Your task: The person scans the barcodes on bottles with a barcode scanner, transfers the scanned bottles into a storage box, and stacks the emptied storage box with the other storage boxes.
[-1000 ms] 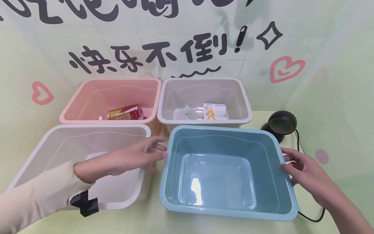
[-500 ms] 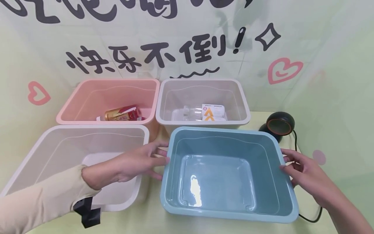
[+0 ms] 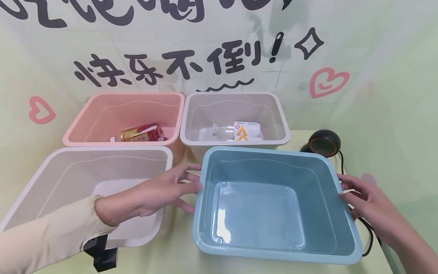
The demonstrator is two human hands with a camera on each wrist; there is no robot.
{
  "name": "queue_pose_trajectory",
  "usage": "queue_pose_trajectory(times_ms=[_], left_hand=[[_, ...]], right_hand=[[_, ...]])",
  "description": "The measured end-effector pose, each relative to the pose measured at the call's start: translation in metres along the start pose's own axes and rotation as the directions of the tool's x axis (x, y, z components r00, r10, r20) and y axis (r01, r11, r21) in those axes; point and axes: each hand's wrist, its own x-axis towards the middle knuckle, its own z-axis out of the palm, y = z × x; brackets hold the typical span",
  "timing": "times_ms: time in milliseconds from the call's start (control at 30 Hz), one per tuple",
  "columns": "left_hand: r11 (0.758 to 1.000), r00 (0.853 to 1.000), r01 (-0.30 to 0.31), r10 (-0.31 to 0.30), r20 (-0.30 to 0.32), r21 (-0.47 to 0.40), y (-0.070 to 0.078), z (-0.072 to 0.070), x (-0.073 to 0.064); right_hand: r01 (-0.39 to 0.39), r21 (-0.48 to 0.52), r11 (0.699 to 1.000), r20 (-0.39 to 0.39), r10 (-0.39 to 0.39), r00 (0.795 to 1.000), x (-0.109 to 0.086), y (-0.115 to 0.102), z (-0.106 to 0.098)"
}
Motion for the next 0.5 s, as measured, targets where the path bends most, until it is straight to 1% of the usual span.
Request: queue_pose_trajectory(times_ms=[133,200,267,400,500], left_hand=[[0.999,0.999,-0.036,0.035,-0.003,-0.029,0.002,-0.004,-0.006],[0.998,0.999,-0.044,0.044,-0.004,-0.053,0.003,-0.007,-0.009],[0.997,0.999,-0.046,0.046,-0.004,-0.070,0.003,-0.010,-0.013],[0.995,0.998,-0.060,0.061,0.008,-0.082,0.004,-0.015,-0.022],[0.993,0.997,-0.080,0.081,0.017,-0.084,0.004,-0.019,-0.027]], right_hand=[[-0.044,0.000,0.999,0.017,0.044,0.999,-0.001,-0.006,-0.003],[-0.049,0.003,0.999,0.034,0.049,0.998,-0.002,-0.008,-0.004],[-0.036,0.020,0.999,0.055,0.035,0.998,-0.001,-0.006,-0.007],[0.022,0.146,0.989,0.093,-0.036,0.995,0.001,-0.002,-0.014],[0.045,0.191,0.981,0.089,-0.062,0.994,0.000,-0.006,-0.017]])
